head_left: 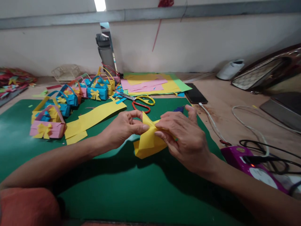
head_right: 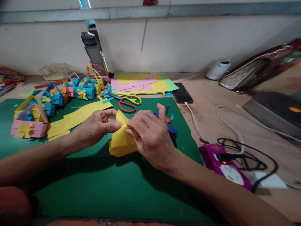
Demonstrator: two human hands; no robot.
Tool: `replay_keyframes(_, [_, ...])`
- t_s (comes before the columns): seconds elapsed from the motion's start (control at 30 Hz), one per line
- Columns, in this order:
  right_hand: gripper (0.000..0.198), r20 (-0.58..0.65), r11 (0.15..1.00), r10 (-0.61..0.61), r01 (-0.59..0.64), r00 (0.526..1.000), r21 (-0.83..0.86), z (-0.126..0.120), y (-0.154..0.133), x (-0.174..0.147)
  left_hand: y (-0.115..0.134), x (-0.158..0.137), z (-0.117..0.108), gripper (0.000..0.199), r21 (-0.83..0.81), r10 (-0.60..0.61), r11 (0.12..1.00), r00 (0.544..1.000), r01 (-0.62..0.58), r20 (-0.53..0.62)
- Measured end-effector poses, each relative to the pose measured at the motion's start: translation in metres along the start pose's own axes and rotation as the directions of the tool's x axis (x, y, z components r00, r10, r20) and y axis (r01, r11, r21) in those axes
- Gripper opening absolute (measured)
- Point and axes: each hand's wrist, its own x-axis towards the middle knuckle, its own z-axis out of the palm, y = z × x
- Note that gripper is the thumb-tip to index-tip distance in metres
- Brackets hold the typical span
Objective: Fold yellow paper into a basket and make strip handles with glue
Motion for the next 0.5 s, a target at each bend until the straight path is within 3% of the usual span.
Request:
replay_keyframes(0.1, [0.007,-0.013,0.999,0.032,-0.031,0.999,0.037,-0.004,0.0,0.002,0.001,-0.004,0.005,0.029,0.001,0.015,1.0,1.0,-0.015,-0.026])
replay_keyframes(0.2, [0.017,0.005,0.985,0.154,-0.154,0.988,0.082,-0.012,0.003,0.006,0.002,-0.008,0.011,0.027,0.029,0.017,0.999,1.0,-0.016,-0.026])
replay_keyframes(0.33, [0.035,0.22,0.917,0.295,-0.34,0.93,0.209,-0.022,0.013,0.015,0.002,-0.013,0.018,0.022,0.092,0.08,0.993,0.997,-0.079,-0.013])
replay_keyframes(0.5, [0.047,0.427,0.798,0.275,-0.452,0.862,0.399,-0.027,0.019,0.026,0.002,-0.017,0.023,0.017,0.152,0.179,0.969,0.979,-0.193,0.1])
